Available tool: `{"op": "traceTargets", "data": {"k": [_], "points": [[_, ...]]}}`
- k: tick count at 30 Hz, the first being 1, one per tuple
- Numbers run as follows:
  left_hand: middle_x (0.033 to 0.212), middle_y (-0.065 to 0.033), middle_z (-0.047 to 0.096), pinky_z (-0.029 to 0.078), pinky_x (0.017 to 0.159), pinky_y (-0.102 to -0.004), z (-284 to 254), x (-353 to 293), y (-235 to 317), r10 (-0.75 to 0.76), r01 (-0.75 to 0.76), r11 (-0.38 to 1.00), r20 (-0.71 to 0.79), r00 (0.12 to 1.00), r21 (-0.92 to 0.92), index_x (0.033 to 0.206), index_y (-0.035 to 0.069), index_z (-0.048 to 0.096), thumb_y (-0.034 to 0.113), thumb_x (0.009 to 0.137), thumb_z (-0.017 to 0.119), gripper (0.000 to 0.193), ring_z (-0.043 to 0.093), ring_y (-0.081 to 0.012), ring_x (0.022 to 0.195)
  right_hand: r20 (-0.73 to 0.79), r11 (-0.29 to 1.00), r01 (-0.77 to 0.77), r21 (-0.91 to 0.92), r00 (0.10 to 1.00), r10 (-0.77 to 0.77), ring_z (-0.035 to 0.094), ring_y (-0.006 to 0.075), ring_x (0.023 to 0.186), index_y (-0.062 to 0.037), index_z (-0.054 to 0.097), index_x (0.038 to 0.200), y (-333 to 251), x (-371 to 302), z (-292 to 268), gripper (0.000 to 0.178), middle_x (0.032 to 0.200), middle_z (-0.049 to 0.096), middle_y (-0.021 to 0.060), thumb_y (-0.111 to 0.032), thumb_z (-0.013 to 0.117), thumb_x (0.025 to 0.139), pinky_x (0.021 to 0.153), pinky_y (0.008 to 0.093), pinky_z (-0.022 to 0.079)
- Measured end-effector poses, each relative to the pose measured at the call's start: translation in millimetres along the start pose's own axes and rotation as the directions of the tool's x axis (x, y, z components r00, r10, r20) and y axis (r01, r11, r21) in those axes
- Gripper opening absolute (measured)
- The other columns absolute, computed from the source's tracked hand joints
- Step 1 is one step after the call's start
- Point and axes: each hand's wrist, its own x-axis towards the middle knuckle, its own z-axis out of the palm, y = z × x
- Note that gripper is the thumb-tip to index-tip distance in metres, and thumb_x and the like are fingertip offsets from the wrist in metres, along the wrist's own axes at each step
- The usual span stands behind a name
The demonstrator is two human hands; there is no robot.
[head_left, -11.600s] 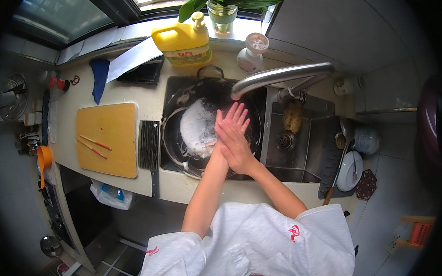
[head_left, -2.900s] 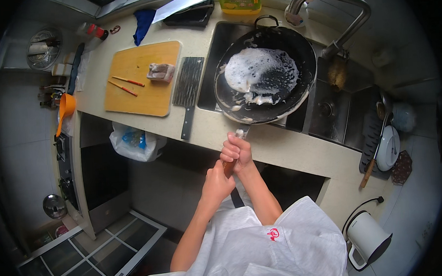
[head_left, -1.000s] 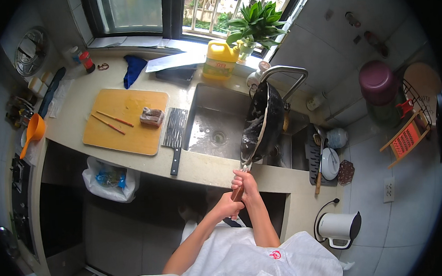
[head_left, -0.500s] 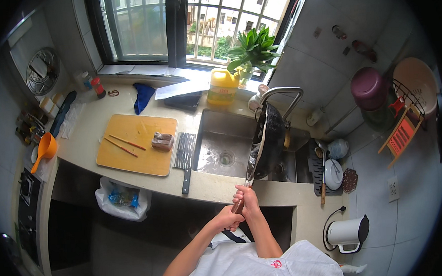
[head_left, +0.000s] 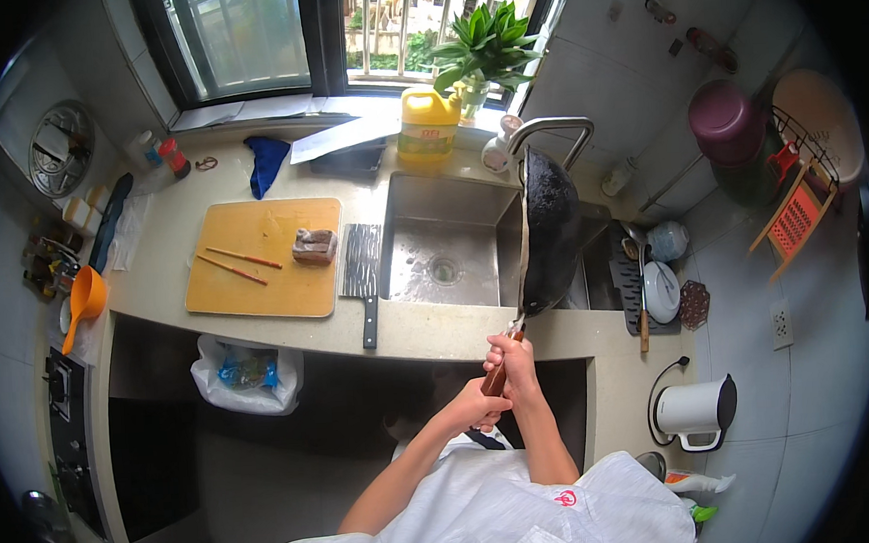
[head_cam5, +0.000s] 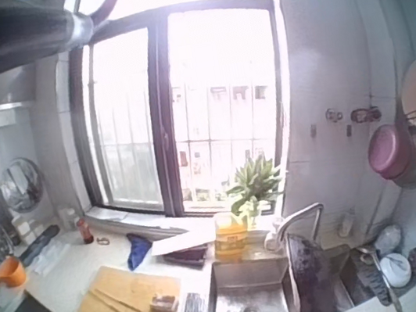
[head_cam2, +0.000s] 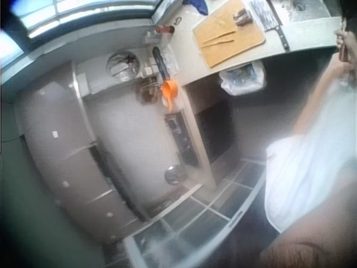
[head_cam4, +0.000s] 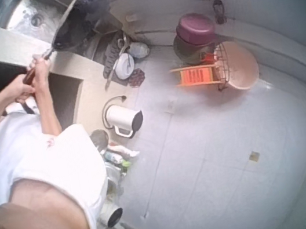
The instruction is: The person scrubs a black wok with a pink sponge and soap in a kitchen sink. They thoroughly clean the interior and exterior surfaces, rinse the pan under running water, and shake off excess water.
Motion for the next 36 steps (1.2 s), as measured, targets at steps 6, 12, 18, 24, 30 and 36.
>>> {"op": "traceTargets", "data": {"k": [6,12,18,24,30,36], "points": [[0.055,-0.0001,0.040,0.034,0.037,-0.0264,3.7,10.8,-25.0,0.025,-0.024,1.000,0.032,0.999,-0.020,0.080,0.005,0.045,0.000,0.076,0.060,0.016,0.038,-0.0098,0.040,-0.005,0.999,0.004,-0.037,1.000,-0.004,0.043,0.0084,0.045,-0.0098,0.041,0.077,4.6,-5.7,-17.5,0.021,0.058,0.043,-0.0009,-0.001,0.060,0.079,0.042,0.0250,0.040],[0.053,-0.0004,0.040,0.033,0.037,-0.0280,0.3,25.2,-59.8,0.088,-0.086,0.992,0.024,0.996,-0.088,0.073,0.005,0.044,0.002,0.076,0.059,0.015,0.035,-0.0096,0.039,0.016,0.992,0.030,-0.123,0.999,-0.028,0.042,0.0087,0.042,-0.0101,0.041,0.074,18.8,-3.8,-32.9,0.022,0.054,0.042,-0.0008,-0.001,0.060,0.079,0.040,0.0251,0.039],[0.050,-0.0022,0.042,0.036,0.036,-0.0292,-1.6,41.5,-90.1,0.138,-0.132,0.981,0.031,0.990,-0.141,0.074,0.003,0.045,-0.001,0.075,0.056,0.012,0.038,-0.0121,0.036,0.042,0.964,0.043,-0.264,0.999,-0.033,0.043,0.0089,0.041,-0.0089,0.042,0.073,31.5,0.6,-51.1,0.020,0.053,0.042,-0.0004,-0.002,0.059,0.080,0.039,0.0263,0.039],[0.049,-0.0013,0.039,0.034,0.036,-0.0289,-6.5,48.2,-104.4,0.140,-0.110,0.957,0.094,0.986,-0.269,0.077,0.004,0.045,0.001,0.077,0.058,0.013,0.036,-0.0114,0.036,0.035,0.924,0.067,-0.377,0.998,-0.058,0.043,0.0104,0.039,-0.0071,0.042,0.075,41.0,5.0,-52.5,0.019,0.052,0.043,0.0014,-0.001,0.059,0.079,0.037,0.0272,0.039],[0.049,0.0001,0.036,0.032,0.039,-0.0269,-24.4,53.6,-106.7,0.113,-0.039,0.938,0.200,0.973,-0.344,0.081,0.007,0.045,0.004,0.079,0.061,0.016,0.035,-0.0100,0.038,0.054,0.885,0.117,-0.450,0.993,-0.103,0.047,0.0118,0.039,-0.0064,0.040,0.082,49.7,17.2,-41.6,0.022,0.055,0.045,0.0019,-0.001,0.061,0.078,0.036,0.0279,0.040],[0.049,0.0021,0.033,0.032,0.040,-0.0266,-42.2,65.8,-96.8,0.102,0.014,0.897,0.236,0.966,-0.442,0.071,0.009,0.043,0.000,0.080,0.056,0.018,0.036,-0.0095,0.040,0.067,0.782,0.165,-0.601,0.985,-0.157,0.052,0.0143,0.041,-0.0024,0.043,0.079,50.1,42.3,-32.9,0.013,0.053,0.049,0.0051,-0.004,0.056,0.077,0.039,0.0299,0.042]]}}
